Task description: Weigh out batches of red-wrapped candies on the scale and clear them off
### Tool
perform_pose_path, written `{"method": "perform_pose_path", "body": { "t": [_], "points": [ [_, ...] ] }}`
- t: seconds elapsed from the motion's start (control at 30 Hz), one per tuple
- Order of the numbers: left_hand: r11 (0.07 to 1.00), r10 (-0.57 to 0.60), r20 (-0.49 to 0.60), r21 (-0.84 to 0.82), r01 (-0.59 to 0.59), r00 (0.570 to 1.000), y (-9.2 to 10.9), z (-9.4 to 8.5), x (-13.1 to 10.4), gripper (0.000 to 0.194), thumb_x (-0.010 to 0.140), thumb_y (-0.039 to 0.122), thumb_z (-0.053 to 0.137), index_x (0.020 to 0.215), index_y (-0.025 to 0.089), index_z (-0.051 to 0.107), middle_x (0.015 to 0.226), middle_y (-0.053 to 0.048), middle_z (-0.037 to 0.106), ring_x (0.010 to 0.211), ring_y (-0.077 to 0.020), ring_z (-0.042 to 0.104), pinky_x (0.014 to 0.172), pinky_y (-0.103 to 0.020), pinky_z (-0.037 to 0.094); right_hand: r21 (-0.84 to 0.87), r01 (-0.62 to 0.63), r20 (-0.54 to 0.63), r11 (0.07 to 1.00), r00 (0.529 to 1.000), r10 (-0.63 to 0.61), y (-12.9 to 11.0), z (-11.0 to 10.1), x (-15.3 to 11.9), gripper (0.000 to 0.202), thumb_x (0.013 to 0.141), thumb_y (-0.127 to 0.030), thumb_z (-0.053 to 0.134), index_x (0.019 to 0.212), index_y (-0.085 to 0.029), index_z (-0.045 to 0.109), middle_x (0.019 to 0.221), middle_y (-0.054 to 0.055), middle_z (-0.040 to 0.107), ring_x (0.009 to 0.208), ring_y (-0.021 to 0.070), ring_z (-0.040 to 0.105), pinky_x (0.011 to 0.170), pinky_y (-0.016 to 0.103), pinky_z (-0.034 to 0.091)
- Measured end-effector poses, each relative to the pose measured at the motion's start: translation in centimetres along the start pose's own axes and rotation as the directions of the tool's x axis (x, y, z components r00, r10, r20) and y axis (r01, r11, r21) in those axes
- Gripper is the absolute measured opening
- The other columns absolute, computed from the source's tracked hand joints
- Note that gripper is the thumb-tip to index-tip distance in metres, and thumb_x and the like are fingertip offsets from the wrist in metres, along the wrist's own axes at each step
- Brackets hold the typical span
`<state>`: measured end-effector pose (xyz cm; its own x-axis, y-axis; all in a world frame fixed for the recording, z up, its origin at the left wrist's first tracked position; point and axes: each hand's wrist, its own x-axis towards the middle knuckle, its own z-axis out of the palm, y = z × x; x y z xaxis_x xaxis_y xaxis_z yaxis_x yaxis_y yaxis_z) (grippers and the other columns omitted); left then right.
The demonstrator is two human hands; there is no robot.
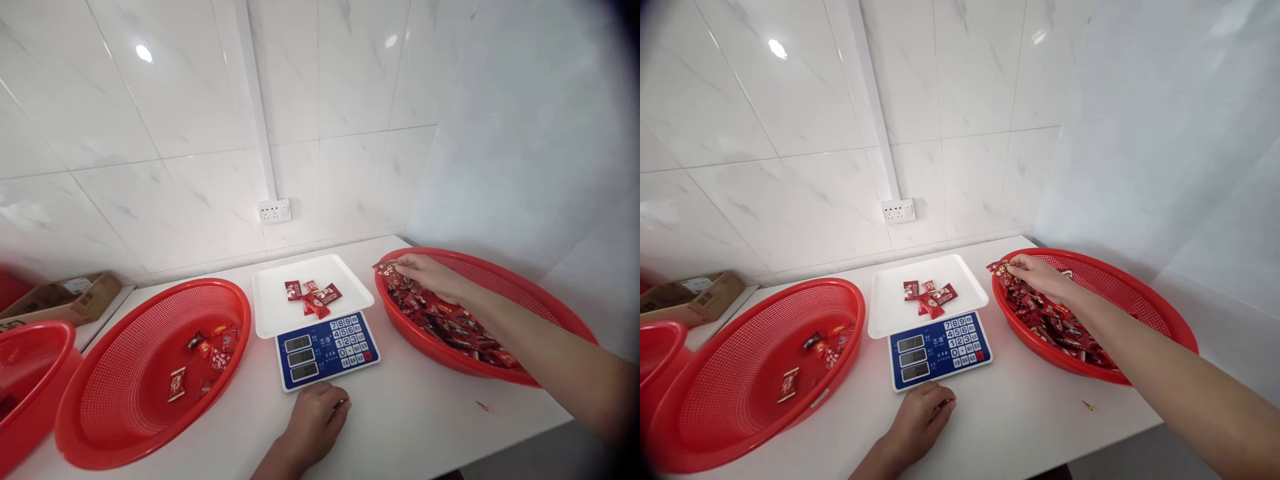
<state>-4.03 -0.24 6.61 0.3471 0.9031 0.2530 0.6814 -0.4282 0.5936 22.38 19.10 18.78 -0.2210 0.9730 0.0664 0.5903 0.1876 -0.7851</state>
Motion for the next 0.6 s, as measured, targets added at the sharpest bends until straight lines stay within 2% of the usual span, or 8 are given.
{"method": "perform_pose_path", "body": {
  "t": [0.1, 0.2, 0.3, 0.37, 0.43, 0.5, 0.6],
  "points": [
    [1.0, 0.0, 0.0, 0.009, 0.0, 1.0, -0.1, 0.0, -0.1, 0.016, 0.086, 0.02, 0.047, 0.087, 0.021, 0.063, 0.08, -0.002, 0.067, 0.07, -0.0152, 0.062, 0.062, -0.022, 0.046, 0.121, -0.022, 0.13, 0.992, 0.991, 0.006, -2.9, 2.6, -0.7, 0.016, 0.083, -0.035, 0.049, 0.085, -0.02, 0.054, 0.074, 0.0, 0.064, 0.061, 0.012, 0.059, 0.048, 0.021, 0.046],
    [1.0, 0.002, 0.001, 0.012, -0.002, 1.0, -0.3, 0.0, -0.1, 0.017, 0.086, 0.02, 0.047, 0.088, 0.02, 0.064, 0.083, -0.002, 0.068, 0.073, -0.0156, 0.062, 0.065, -0.023, 0.047, 0.175, 0.002, 0.237, 0.985, 0.971, -0.044, -5.5, 5.8, -1.0, 0.013, 0.082, -0.031, 0.052, 0.086, -0.02, 0.056, 0.076, 0.001, 0.066, 0.063, 0.0118, 0.059, 0.052, 0.022, 0.048],
    [1.0, 0.001, -0.005, 0.012, -0.001, 1.0, -0.5, -0.1, -0.1, 0.018, 0.087, 0.02, 0.047, 0.09, 0.02, 0.064, 0.085, -0.002, 0.068, 0.075, -0.0159, 0.063, 0.067, -0.023, 0.048, 0.263, -0.004, 0.331, 0.965, 0.94, -0.087, -7.3, 8.9, -0.8, 0.015, 0.083, -0.026, 0.05, 0.095, -0.019, 0.056, 0.084, 0.004, 0.068, 0.068, 0.0123, 0.063, 0.06, 0.024, 0.053],
    [1.0, -0.002, -0.008, 0.013, 0.002, 1.0, -0.6, -0.1, -0.1, 0.018, 0.087, 0.02, 0.047, 0.09, 0.02, 0.064, 0.085, -0.003, 0.069, 0.076, -0.0159, 0.063, 0.067, -0.023, 0.048, 0.322, -0.008, 0.375, 0.947, 0.919, -0.119, -7.9, 10.3, -0.5, 0.022, 0.084, -0.023, 0.049, 0.105, -0.019, 0.055, 0.098, 0.006, 0.068, 0.076, 0.0134, 0.065, 0.068, 0.027, 0.055],
    [1.0, -0.001, -0.011, 0.016, 0.001, 1.0, -0.6, -0.2, -0.2, 0.018, 0.087, 0.019, 0.047, 0.09, 0.02, 0.064, 0.085, -0.003, 0.069, 0.075, -0.0157, 0.063, 0.067, -0.023, 0.048, 0.308, 0.042, 0.364, 0.951, 0.918, -0.158, -8.1, 11.1, -0.5, 0.03, 0.084, -0.023, 0.048, 0.114, -0.021, 0.053, 0.114, 0.008, 0.063, 0.083, 0.0148, 0.066, 0.071, 0.029, 0.056],
    [1.0, 0.004, -0.018, 0.021, -0.003, 1.0, -0.6, -0.2, -0.2, 0.017, 0.087, 0.019, 0.047, 0.09, 0.021, 0.064, 0.085, -0.003, 0.069, 0.075, -0.0155, 0.063, 0.067, -0.023, 0.049, 0.22, 0.131, 0.306, 0.967, 0.932, -0.196, -7.9, 11.1, -1.1, 0.033, 0.084, -0.027, 0.048, 0.116, -0.024, 0.053, 0.124, 0.008, 0.057, 0.086, 0.0167, 0.065, 0.068, 0.03, 0.056],
    [0.999, 0.024, -0.032, 0.026, -0.023, 0.999, -0.5, -0.1, -0.3, 0.017, 0.086, 0.02, 0.048, 0.09, 0.021, 0.064, 0.084, -0.003, 0.068, 0.074, -0.0153, 0.062, 0.066, -0.023, 0.048, 0.117, 0.209, 0.212, 0.971, 0.95, -0.23, -6.8, 10.4, -3.4, 0.03, 0.083, -0.035, 0.047, 0.11, -0.027, 0.057, 0.121, 0.004, 0.059, 0.085, 0.0176, 0.064, 0.07, 0.032, 0.055]
  ]
}}
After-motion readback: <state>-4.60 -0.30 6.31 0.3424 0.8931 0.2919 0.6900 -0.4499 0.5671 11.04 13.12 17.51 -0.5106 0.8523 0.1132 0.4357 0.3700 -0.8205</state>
